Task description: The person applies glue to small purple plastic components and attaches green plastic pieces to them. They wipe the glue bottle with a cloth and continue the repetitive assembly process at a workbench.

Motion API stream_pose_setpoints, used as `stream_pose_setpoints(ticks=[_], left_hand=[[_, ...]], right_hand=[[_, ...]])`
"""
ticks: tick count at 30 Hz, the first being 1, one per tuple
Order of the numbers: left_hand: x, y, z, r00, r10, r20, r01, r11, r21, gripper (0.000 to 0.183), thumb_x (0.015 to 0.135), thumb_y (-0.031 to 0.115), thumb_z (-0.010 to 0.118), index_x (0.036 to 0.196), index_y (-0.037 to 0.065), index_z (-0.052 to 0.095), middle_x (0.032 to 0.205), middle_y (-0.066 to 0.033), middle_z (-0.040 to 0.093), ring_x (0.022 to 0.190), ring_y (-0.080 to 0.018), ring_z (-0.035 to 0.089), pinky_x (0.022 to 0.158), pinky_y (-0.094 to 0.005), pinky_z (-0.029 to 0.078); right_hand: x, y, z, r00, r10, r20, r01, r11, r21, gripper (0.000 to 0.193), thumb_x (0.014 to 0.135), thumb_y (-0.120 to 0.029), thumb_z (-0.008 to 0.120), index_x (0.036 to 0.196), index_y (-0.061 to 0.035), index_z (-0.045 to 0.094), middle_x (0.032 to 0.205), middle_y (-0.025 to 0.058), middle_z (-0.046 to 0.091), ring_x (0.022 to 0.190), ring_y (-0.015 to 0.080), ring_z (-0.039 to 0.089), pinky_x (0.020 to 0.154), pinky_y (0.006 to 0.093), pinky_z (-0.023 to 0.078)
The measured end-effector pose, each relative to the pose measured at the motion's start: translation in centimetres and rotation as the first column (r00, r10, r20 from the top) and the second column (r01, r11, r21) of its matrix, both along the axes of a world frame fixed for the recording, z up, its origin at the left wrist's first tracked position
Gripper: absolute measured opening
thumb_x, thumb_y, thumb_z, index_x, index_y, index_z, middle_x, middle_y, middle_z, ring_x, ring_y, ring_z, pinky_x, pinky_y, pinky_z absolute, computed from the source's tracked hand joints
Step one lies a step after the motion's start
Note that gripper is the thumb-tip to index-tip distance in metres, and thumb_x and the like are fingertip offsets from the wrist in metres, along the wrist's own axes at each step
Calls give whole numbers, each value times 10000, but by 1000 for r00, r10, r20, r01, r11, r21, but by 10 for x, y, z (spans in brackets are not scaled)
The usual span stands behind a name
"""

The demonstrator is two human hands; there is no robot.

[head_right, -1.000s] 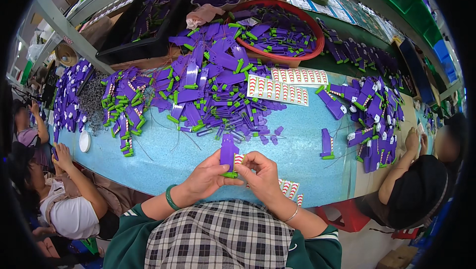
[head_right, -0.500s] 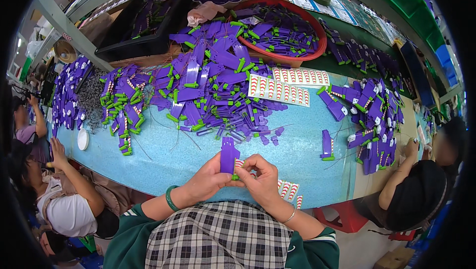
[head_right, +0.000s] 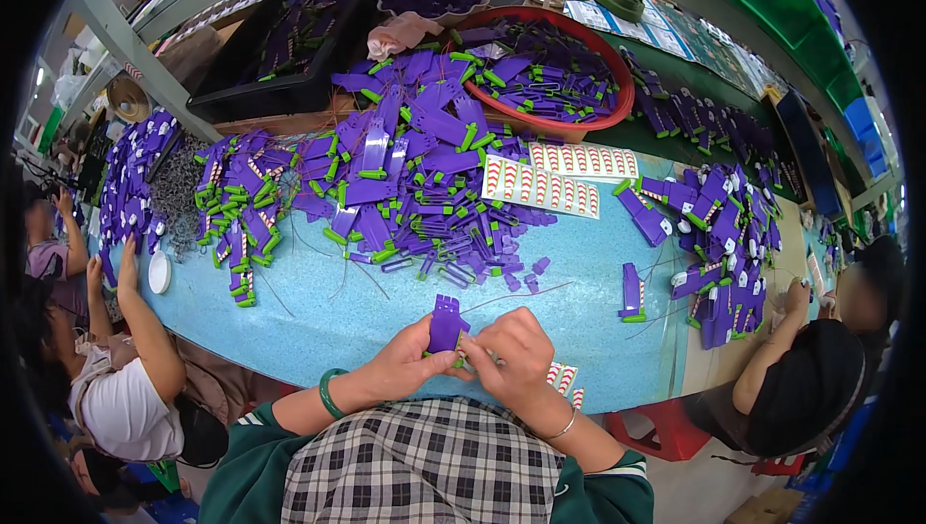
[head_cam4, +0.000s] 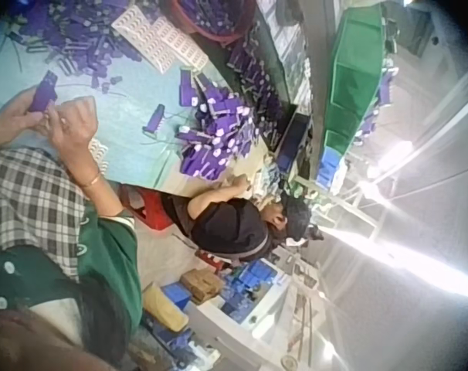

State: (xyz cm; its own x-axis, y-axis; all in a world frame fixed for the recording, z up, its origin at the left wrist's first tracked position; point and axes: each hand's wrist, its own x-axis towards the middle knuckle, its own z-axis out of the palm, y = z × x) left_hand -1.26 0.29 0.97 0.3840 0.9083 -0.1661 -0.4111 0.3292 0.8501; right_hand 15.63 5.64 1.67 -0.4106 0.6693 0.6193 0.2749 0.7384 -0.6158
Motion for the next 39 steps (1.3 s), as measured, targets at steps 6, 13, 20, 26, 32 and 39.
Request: stream_pose_setpoints(ticks=[6,13,20,26,32,39], left_hand=[[2,-2,-1,1000,-22,2,22,999,34,271,948,73,485,1199,11,405,1100,-72,519,1032,-155,563,867,-327,525],[-3,-1,3,975,16,-220,40,967,250,319,970,162,470,1237,6,395,1100,-79,532,967,-141,576,834,-327,524],[2,-4,-6,961,-12,277,47,992,-119,364,1002,300,389,1238,24,409,1023,-80,555,881,-160,589,650,-313,545],[8,-2,2,986,114,122,-104,991,-88,328,1006,307,370,1212,54,410,976,-72,548,861,-161,587,570,-310,543],[10,-4,-5,963,257,-75,-261,964,-47,312,1004,301,387,1215,71,396,973,-76,550,851,-151,591,599,-309,548],[3,-1,-6,966,247,78,-233,960,-156,364,995,222,411,1323,87,329,1086,-91,556,909,-179,614,661,-340,570]], right_hand=[[2,-1,8,999,9,43,-16,987,157,173,621,-26,768,686,-52,609,655,35,568,598,213,516,513,313,396],[4,5,1,995,68,68,-47,960,-275,196,698,-74,717,849,-17,606,788,91,586,707,213,571,632,305,464],[1,-1,-11,942,155,-298,-333,560,-759,422,762,-119,699,1128,31,551,1079,117,557,967,196,595,772,325,533],[-1,-6,-15,897,-15,-442,-360,556,-749,262,764,-53,713,988,21,601,969,102,557,868,189,590,736,342,511],[4,-11,-1,993,78,83,-94,971,219,147,686,-10,708,806,-35,627,821,54,576,766,205,575,641,310,457],[0,-10,-1,991,110,-71,-130,890,-437,155,710,-30,709,806,-49,588,791,70,578,732,217,587,605,325,457]])
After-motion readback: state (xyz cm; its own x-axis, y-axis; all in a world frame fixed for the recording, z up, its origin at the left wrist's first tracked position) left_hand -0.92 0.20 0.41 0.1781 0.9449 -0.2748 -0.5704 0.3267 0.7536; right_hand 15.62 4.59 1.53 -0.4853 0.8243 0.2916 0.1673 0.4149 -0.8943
